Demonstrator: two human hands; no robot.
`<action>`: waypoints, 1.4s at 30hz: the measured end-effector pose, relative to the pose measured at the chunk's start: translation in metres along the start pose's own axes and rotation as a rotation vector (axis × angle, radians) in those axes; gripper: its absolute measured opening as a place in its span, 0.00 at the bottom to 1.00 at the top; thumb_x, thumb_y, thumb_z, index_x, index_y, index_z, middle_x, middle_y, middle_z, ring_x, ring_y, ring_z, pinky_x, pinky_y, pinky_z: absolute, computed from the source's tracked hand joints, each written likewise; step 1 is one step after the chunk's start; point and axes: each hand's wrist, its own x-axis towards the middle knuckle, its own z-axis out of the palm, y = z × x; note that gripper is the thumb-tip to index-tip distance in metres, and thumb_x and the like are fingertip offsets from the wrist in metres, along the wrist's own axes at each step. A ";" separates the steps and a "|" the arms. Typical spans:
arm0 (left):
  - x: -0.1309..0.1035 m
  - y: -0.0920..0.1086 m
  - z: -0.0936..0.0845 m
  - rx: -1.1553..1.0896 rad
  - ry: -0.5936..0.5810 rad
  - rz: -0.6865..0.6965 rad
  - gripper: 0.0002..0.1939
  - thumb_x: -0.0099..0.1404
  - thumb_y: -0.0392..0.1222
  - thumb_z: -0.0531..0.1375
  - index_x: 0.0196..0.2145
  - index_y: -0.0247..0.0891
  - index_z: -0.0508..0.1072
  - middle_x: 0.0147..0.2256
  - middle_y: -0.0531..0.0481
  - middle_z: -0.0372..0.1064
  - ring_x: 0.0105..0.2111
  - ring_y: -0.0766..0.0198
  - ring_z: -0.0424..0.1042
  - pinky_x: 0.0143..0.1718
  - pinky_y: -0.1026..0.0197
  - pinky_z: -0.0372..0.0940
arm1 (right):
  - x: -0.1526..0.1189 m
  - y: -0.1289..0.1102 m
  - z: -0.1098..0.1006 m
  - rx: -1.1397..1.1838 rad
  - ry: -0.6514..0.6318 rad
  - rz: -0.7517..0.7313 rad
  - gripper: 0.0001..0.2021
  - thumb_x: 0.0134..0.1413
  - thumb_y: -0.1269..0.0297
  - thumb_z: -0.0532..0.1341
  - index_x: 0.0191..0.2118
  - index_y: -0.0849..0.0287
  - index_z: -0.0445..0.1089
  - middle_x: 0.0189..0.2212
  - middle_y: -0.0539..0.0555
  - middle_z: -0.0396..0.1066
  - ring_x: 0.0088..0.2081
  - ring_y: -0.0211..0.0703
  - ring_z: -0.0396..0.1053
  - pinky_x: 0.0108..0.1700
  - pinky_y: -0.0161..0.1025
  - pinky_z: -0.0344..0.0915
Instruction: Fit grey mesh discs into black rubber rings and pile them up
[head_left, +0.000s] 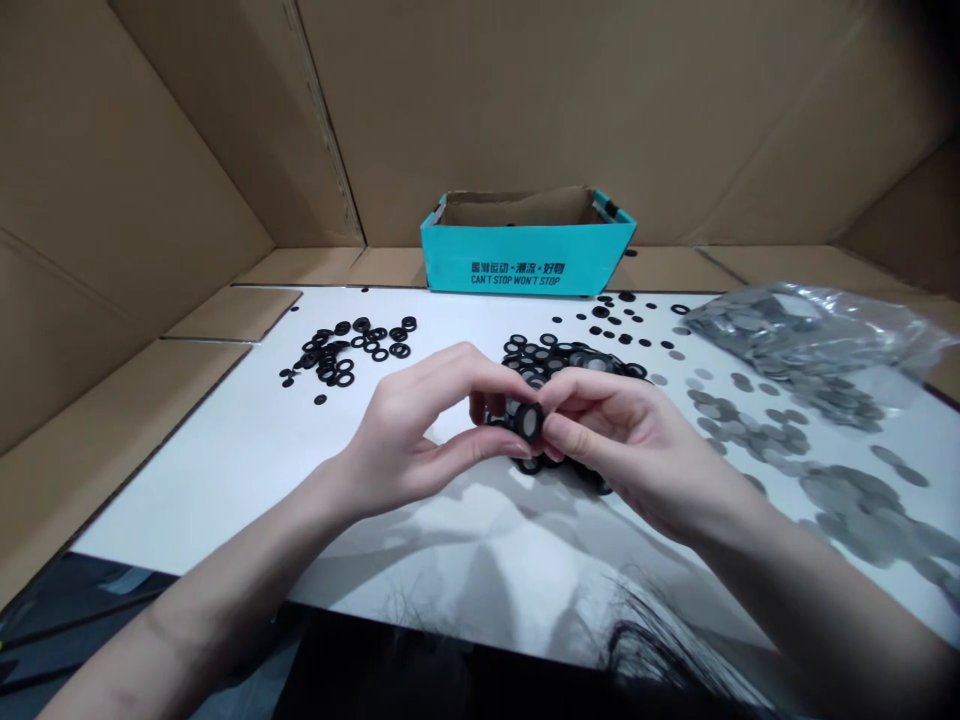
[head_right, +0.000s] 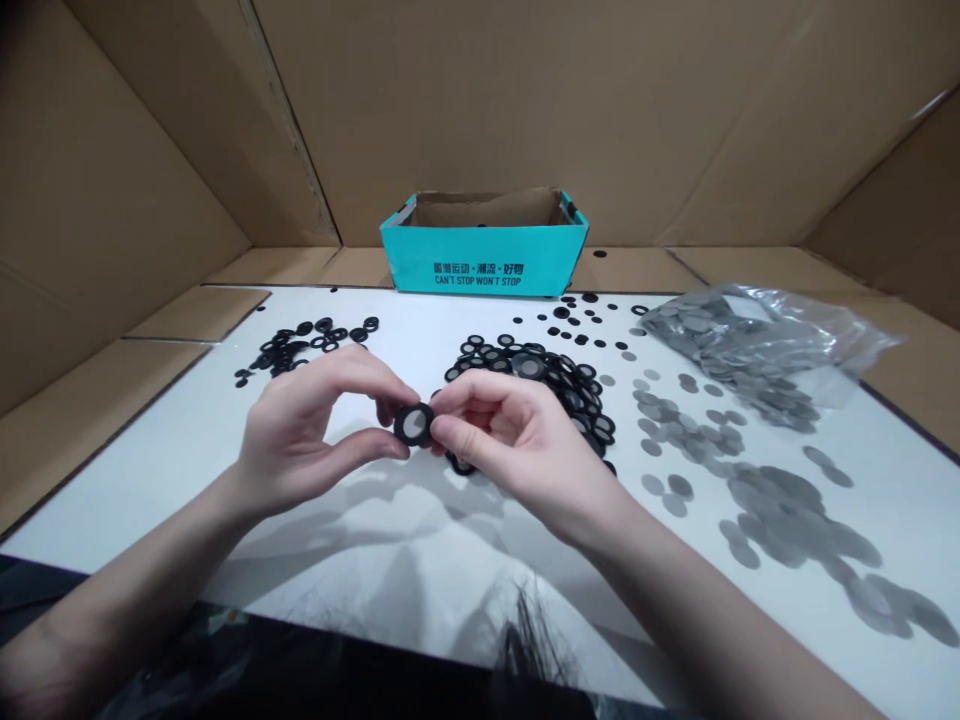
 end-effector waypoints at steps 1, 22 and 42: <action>0.000 0.001 0.000 0.005 -0.008 -0.005 0.10 0.64 0.39 0.67 0.43 0.37 0.73 0.33 0.49 0.74 0.31 0.67 0.72 0.34 0.64 0.69 | 0.000 0.000 0.001 0.009 0.001 -0.001 0.14 0.49 0.53 0.71 0.30 0.58 0.72 0.23 0.49 0.70 0.23 0.34 0.66 0.25 0.32 0.63; -0.002 -0.001 0.013 -0.069 0.071 0.002 0.10 0.63 0.37 0.67 0.40 0.37 0.70 0.32 0.51 0.69 0.30 0.68 0.70 0.32 0.66 0.69 | -0.004 0.000 0.011 0.224 -0.055 0.099 0.10 0.52 0.57 0.69 0.32 0.57 0.73 0.34 0.53 0.75 0.32 0.36 0.68 0.34 0.32 0.66; -0.002 -0.002 0.009 0.079 0.024 0.070 0.11 0.61 0.40 0.69 0.38 0.32 0.74 0.30 0.48 0.73 0.30 0.67 0.72 0.35 0.64 0.68 | -0.004 0.000 0.017 0.020 -0.031 -0.025 0.05 0.56 0.64 0.64 0.30 0.57 0.72 0.26 0.49 0.72 0.30 0.36 0.70 0.33 0.32 0.67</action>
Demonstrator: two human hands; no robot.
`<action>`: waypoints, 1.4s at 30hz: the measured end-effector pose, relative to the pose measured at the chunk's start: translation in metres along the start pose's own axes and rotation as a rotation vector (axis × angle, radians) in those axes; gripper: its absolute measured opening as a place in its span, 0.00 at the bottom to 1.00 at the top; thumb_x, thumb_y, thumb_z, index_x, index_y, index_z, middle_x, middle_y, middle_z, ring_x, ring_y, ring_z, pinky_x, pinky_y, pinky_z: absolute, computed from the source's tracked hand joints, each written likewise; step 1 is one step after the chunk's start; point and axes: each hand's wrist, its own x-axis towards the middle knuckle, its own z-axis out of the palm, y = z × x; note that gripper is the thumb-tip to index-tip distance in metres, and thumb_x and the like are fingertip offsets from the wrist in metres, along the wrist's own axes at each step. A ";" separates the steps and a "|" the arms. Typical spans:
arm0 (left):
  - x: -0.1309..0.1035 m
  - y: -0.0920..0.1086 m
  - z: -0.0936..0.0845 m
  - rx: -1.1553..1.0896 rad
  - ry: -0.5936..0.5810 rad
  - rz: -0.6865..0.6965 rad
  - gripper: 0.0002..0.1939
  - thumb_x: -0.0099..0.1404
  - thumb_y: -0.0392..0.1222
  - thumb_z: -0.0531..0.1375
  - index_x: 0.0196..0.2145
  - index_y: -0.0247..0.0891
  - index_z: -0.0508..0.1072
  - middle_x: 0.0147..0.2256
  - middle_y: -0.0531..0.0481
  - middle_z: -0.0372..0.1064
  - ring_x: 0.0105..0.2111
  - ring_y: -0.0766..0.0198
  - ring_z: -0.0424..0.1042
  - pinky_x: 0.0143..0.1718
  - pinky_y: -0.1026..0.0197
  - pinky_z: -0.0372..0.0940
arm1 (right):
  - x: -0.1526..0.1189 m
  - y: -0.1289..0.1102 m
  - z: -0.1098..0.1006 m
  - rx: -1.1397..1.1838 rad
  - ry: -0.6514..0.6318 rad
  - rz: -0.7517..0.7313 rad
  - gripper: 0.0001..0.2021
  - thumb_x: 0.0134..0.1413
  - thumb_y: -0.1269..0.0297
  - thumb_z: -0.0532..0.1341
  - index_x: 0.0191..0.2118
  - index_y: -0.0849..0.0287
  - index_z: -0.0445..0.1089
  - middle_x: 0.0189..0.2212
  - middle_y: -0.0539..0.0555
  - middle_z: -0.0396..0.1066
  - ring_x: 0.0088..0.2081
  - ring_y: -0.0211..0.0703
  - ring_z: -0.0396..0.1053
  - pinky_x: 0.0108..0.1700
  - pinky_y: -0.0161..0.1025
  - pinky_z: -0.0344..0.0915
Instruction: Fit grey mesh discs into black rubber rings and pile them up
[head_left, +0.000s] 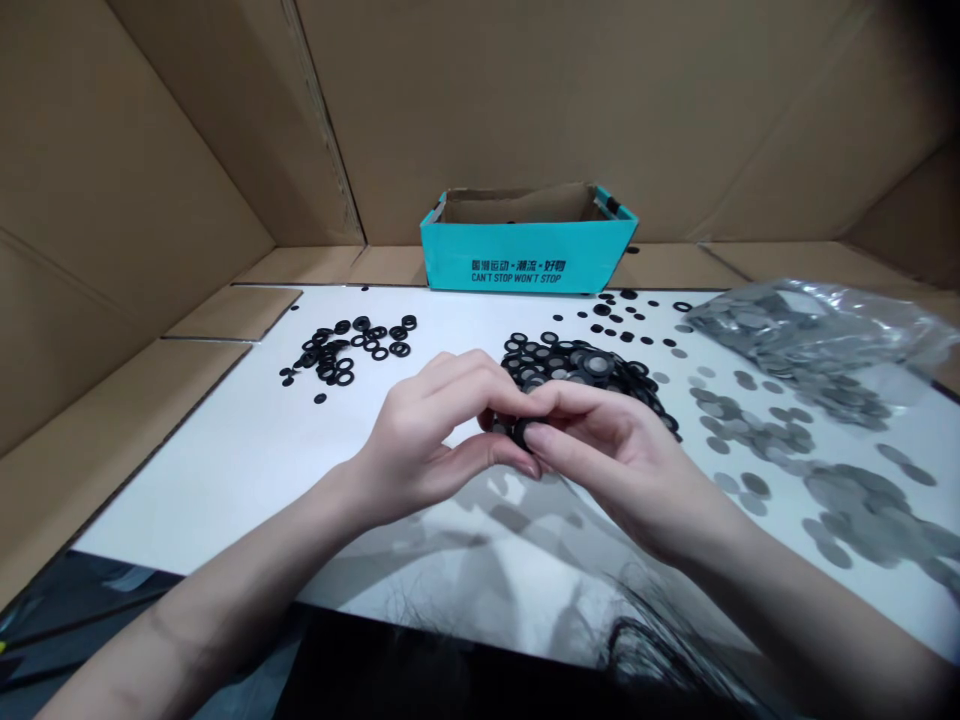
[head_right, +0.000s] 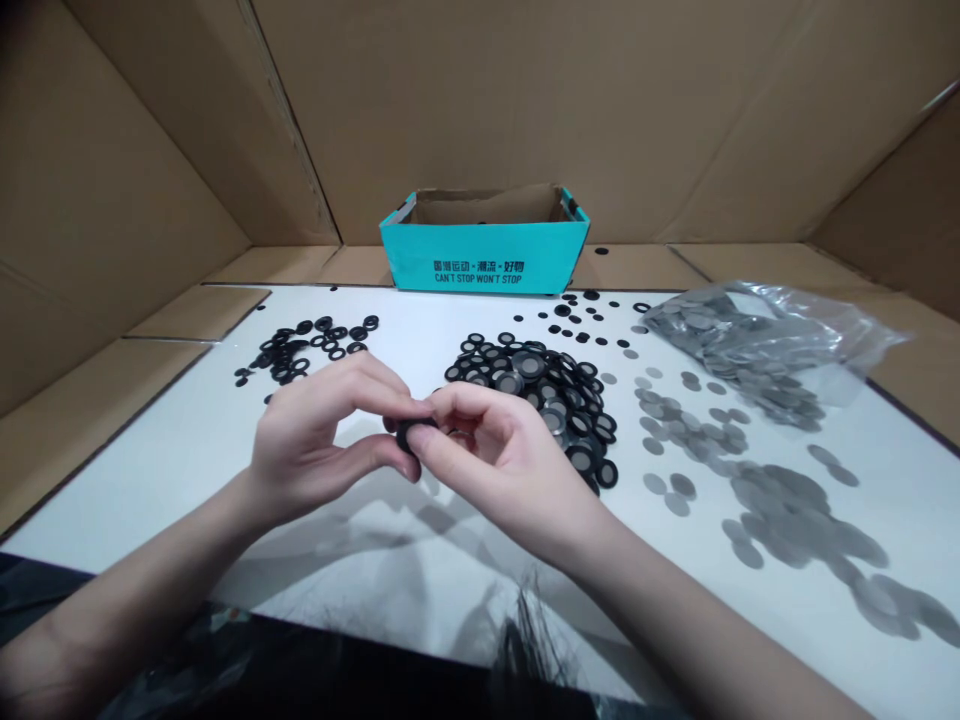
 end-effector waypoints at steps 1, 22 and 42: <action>0.000 0.000 0.000 0.010 0.003 0.005 0.11 0.61 0.40 0.69 0.38 0.32 0.74 0.30 0.48 0.73 0.31 0.66 0.72 0.35 0.64 0.68 | 0.000 0.000 0.000 -0.002 0.002 -0.002 0.04 0.55 0.66 0.64 0.30 0.57 0.72 0.25 0.48 0.72 0.29 0.35 0.69 0.32 0.31 0.66; 0.000 0.006 -0.005 0.125 -0.088 -0.177 0.03 0.68 0.31 0.59 0.36 0.35 0.70 0.30 0.53 0.72 0.29 0.69 0.71 0.35 0.65 0.65 | -0.003 0.007 -0.001 -0.432 0.277 -0.276 0.02 0.55 0.69 0.62 0.31 0.57 0.69 0.28 0.50 0.70 0.28 0.36 0.66 0.29 0.35 0.64; -0.001 0.001 -0.003 -0.319 -0.047 -0.438 0.02 0.68 0.35 0.60 0.36 0.35 0.72 0.31 0.50 0.71 0.30 0.68 0.72 0.31 0.66 0.67 | -0.004 0.006 -0.001 -0.794 0.350 -0.722 0.08 0.53 0.78 0.62 0.33 0.57 0.68 0.27 0.52 0.71 0.29 0.39 0.69 0.31 0.37 0.67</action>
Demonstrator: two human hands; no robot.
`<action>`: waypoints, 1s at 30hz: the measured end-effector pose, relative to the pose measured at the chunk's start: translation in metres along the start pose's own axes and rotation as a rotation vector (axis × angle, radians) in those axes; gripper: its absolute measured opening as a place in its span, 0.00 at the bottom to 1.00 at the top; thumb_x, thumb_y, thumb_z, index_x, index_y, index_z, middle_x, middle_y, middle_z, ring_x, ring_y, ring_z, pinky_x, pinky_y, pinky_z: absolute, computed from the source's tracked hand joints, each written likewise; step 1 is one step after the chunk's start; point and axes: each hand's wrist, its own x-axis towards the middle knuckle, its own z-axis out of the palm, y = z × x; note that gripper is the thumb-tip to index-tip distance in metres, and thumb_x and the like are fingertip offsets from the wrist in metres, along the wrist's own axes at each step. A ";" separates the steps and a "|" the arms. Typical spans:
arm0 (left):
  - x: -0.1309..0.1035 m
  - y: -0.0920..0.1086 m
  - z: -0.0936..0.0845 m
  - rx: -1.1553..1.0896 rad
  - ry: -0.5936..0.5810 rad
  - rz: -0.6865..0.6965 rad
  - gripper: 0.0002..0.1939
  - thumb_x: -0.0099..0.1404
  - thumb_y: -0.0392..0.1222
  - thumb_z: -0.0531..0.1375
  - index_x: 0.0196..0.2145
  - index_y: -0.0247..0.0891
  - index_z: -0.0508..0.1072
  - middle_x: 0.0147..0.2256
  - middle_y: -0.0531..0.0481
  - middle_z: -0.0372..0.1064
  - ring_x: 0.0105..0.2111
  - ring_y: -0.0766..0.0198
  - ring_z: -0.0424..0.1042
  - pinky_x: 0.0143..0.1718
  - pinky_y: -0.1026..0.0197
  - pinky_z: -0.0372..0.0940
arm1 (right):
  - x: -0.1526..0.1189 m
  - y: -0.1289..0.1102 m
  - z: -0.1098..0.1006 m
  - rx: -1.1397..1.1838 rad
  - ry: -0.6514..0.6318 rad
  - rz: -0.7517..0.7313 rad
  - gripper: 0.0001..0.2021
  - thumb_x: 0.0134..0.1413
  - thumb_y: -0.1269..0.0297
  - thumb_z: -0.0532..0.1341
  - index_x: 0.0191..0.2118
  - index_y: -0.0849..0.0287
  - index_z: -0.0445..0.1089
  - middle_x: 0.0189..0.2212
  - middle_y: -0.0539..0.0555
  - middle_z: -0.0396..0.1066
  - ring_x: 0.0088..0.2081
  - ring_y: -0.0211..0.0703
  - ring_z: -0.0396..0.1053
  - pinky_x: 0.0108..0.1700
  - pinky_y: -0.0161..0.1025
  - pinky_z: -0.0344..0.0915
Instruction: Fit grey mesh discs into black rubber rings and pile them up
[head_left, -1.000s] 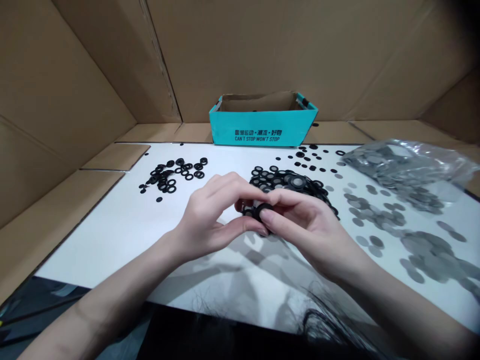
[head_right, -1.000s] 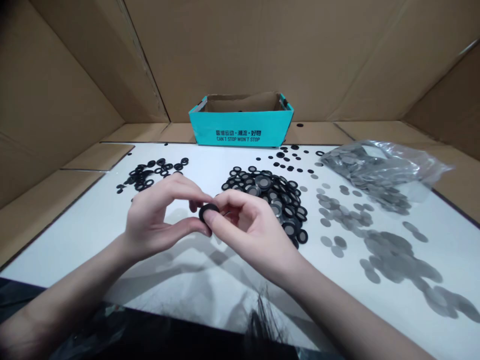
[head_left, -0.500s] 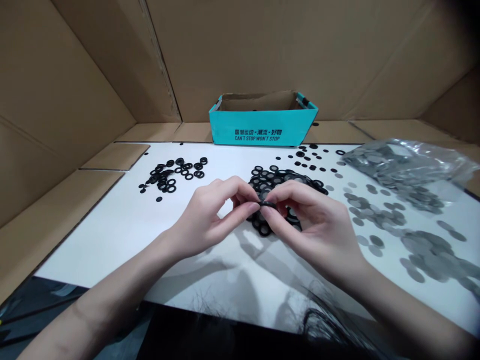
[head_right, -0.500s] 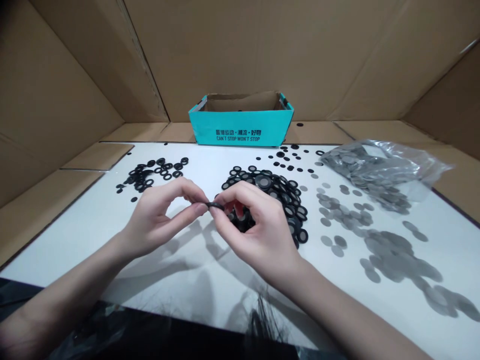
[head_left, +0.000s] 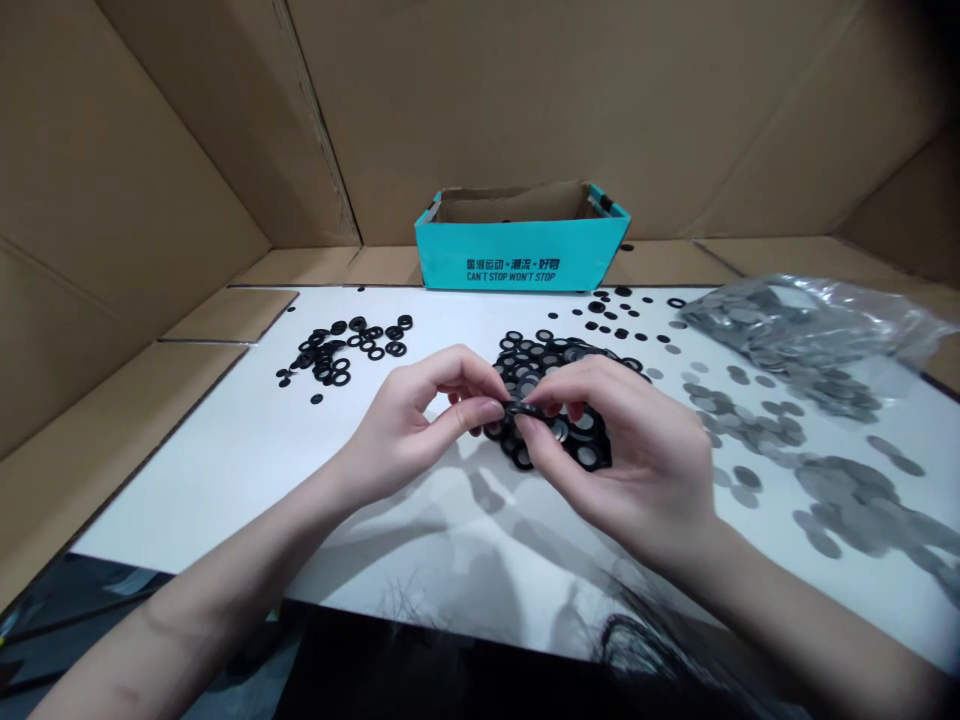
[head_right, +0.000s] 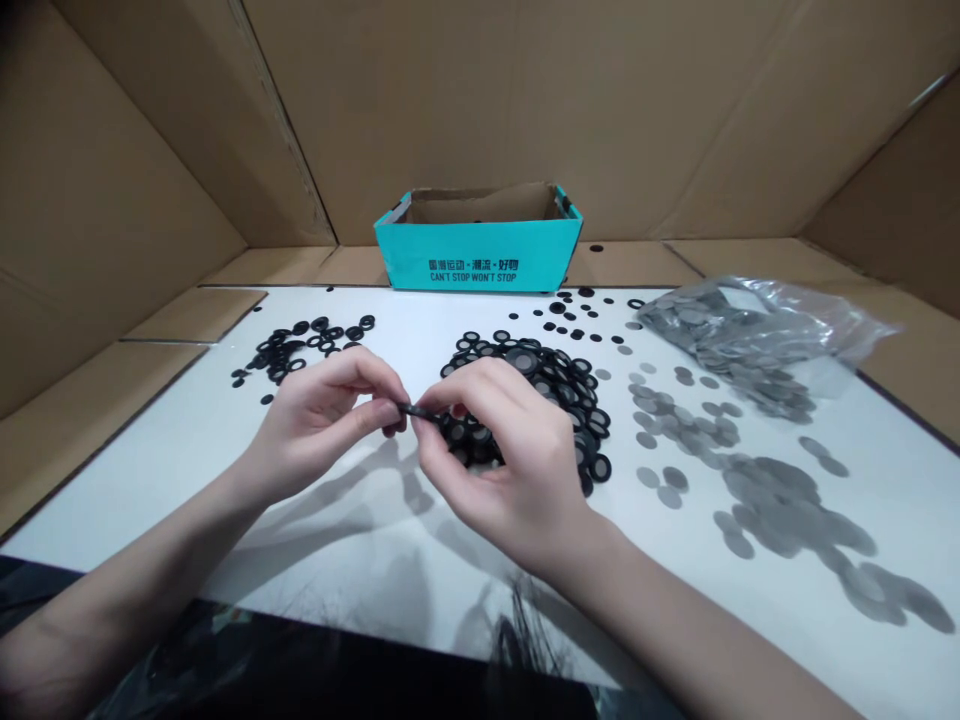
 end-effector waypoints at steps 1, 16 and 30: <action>0.000 0.000 0.000 0.008 -0.002 0.008 0.02 0.68 0.35 0.60 0.35 0.35 0.73 0.31 0.51 0.71 0.30 0.68 0.72 0.31 0.67 0.67 | 0.000 0.000 0.000 -0.004 0.005 -0.010 0.08 0.53 0.78 0.62 0.33 0.57 0.68 0.27 0.53 0.71 0.30 0.39 0.69 0.32 0.37 0.67; 0.000 -0.003 -0.003 0.066 -0.019 0.026 0.04 0.66 0.31 0.60 0.34 0.35 0.74 0.29 0.51 0.74 0.29 0.67 0.74 0.32 0.66 0.69 | 0.001 0.003 -0.002 -0.050 -0.043 -0.147 0.10 0.56 0.79 0.60 0.35 0.55 0.69 0.28 0.53 0.71 0.31 0.41 0.71 0.31 0.38 0.69; 0.002 0.007 -0.006 -0.058 -0.220 -0.068 0.04 0.64 0.40 0.64 0.36 0.36 0.76 0.33 0.49 0.76 0.32 0.65 0.72 0.37 0.64 0.69 | 0.003 0.007 -0.008 -0.249 0.017 -0.393 0.11 0.49 0.77 0.68 0.34 0.52 0.73 0.30 0.53 0.77 0.33 0.44 0.70 0.34 0.43 0.71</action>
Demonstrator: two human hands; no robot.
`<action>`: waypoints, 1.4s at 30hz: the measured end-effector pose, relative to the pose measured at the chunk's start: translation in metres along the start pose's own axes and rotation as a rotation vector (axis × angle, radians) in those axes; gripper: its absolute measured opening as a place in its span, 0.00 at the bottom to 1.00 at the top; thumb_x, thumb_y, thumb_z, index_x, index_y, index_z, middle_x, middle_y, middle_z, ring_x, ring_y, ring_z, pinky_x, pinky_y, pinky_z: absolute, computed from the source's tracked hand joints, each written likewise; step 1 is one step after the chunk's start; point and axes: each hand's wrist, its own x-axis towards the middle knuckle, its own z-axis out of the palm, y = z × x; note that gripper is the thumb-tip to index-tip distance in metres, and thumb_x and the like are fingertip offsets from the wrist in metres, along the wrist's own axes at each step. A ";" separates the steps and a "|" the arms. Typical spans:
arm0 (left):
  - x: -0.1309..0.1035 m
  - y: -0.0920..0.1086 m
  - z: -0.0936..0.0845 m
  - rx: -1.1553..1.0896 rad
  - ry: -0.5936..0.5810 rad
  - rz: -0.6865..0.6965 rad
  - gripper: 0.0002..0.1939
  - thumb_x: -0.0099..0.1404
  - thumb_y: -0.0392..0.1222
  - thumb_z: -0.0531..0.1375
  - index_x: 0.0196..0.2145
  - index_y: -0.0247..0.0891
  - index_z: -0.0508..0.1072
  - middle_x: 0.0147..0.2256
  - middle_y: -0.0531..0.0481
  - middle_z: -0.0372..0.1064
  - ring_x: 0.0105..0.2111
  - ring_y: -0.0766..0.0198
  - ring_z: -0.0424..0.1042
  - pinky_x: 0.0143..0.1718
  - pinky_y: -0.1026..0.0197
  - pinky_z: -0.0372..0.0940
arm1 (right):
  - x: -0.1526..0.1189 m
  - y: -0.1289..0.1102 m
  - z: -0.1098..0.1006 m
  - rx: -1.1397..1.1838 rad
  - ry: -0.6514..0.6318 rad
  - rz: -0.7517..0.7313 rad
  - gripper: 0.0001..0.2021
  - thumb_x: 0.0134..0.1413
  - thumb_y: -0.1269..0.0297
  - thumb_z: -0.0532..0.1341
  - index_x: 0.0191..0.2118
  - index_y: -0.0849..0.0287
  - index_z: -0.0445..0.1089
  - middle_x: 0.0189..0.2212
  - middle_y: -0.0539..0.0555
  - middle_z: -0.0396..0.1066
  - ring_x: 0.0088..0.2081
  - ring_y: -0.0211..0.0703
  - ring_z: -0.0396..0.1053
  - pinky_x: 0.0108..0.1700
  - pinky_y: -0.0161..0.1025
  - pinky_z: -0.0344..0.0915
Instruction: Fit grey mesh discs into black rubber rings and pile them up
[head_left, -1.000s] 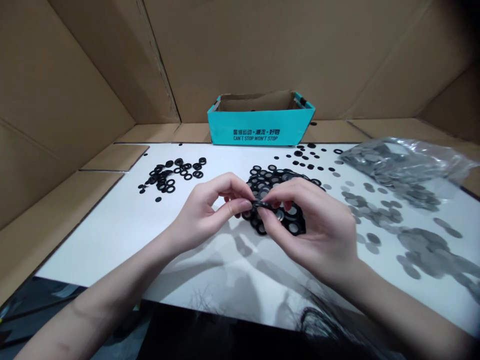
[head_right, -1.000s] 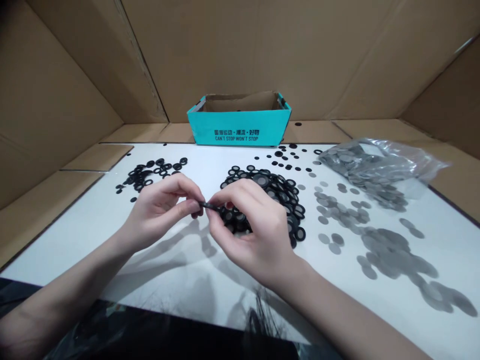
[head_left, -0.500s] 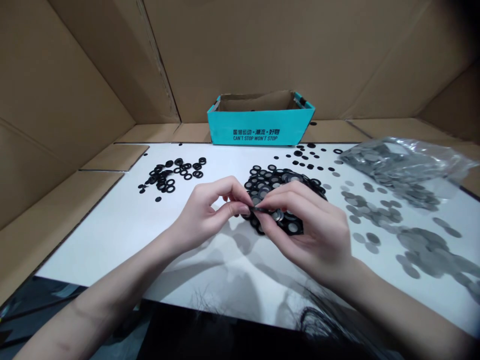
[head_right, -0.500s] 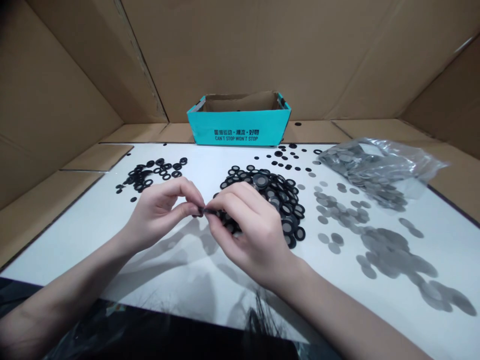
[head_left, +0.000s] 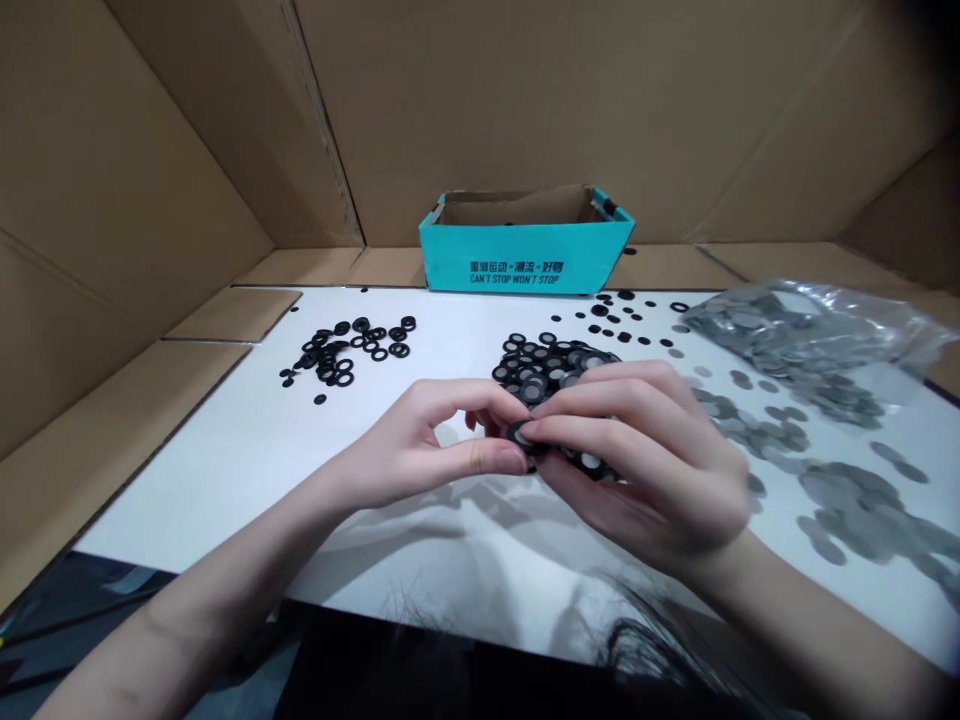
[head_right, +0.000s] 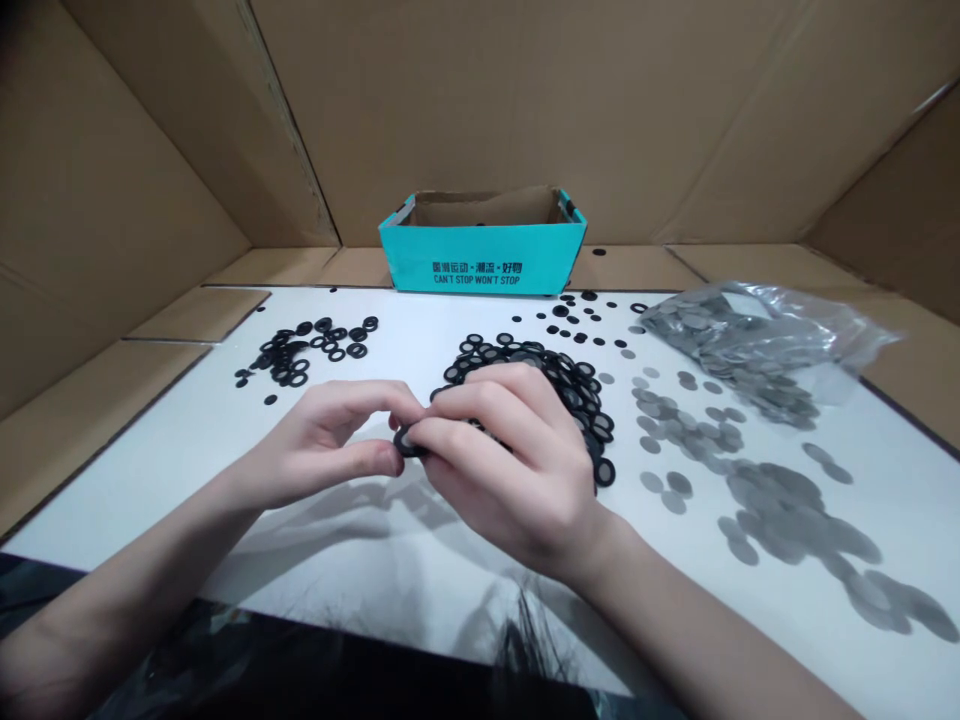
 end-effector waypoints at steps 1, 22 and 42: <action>0.000 0.000 0.000 -0.005 -0.008 -0.006 0.05 0.64 0.40 0.65 0.36 0.36 0.76 0.33 0.49 0.75 0.33 0.64 0.72 0.37 0.64 0.69 | 0.000 0.000 -0.001 0.005 -0.005 -0.008 0.11 0.49 0.77 0.68 0.35 0.53 0.73 0.30 0.53 0.77 0.33 0.44 0.70 0.34 0.43 0.71; -0.002 -0.005 -0.005 -0.140 -0.156 -0.102 0.08 0.70 0.44 0.58 0.41 0.37 0.72 0.39 0.46 0.71 0.39 0.62 0.70 0.41 0.62 0.67 | 0.001 -0.003 -0.001 -0.016 -0.007 0.001 0.13 0.50 0.80 0.65 0.33 0.52 0.70 0.30 0.53 0.76 0.35 0.46 0.71 0.36 0.45 0.70; 0.001 -0.007 0.002 -0.268 -0.032 -0.212 0.14 0.57 0.46 0.70 0.34 0.34 0.74 0.33 0.49 0.71 0.35 0.64 0.69 0.38 0.62 0.64 | -0.003 -0.005 -0.001 -0.046 0.000 0.010 0.11 0.50 0.78 0.67 0.35 0.54 0.71 0.31 0.55 0.74 0.36 0.47 0.71 0.36 0.46 0.69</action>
